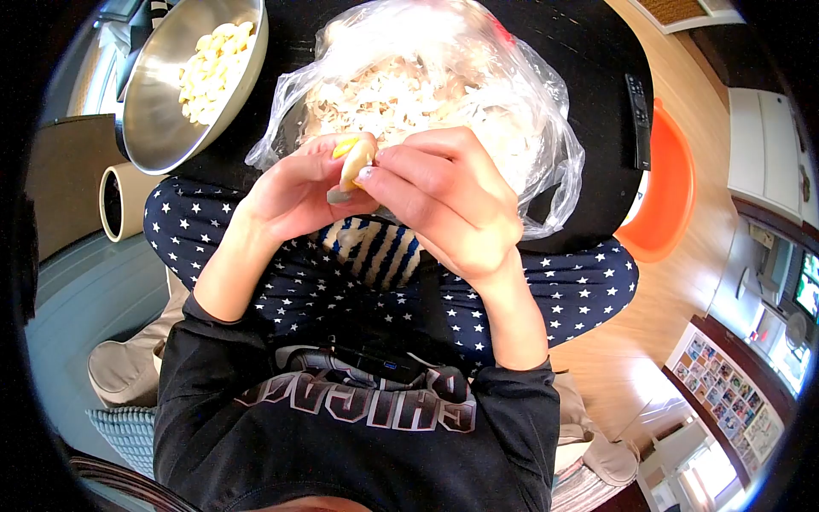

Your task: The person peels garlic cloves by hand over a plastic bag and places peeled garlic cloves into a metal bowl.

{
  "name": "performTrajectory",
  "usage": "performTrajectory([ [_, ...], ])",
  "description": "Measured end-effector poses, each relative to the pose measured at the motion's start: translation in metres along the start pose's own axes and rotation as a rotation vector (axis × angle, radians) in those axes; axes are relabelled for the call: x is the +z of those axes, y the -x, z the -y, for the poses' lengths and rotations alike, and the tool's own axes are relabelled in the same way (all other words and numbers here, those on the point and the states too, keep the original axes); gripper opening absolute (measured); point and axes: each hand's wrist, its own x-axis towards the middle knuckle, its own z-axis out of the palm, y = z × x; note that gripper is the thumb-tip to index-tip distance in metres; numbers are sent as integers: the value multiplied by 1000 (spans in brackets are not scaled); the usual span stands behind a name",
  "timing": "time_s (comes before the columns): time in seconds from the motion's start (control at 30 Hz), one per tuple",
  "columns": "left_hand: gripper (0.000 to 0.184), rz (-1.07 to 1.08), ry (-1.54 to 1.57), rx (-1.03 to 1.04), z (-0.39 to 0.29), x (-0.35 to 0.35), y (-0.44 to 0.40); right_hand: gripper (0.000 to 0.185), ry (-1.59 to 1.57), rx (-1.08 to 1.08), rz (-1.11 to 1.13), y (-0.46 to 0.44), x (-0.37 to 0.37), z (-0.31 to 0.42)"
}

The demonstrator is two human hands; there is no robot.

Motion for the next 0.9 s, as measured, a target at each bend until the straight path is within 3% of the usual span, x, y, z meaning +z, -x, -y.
performTrajectory([
  [0.27,28,-61,-27,-5,-1,0,1,38,-20,-85,-4,6,4,-4],
  [0.47,29,5,-57,-17,-2,2,1,35,-18,-123,-21,11,6,-2],
  [0.53,19,25,-9,15,0,4,2,32,-22,-127,-31,12,7,-1],
  [0.7,19,61,-14,31,-1,7,1,29,-3,-142,-52,13,6,2],
  [0.8,19,61,-23,40,-1,6,2,39,84,-109,25,12,2,6],
  [0.9,21,68,-12,47,-1,5,2,29,28,-125,-8,14,4,3],
])
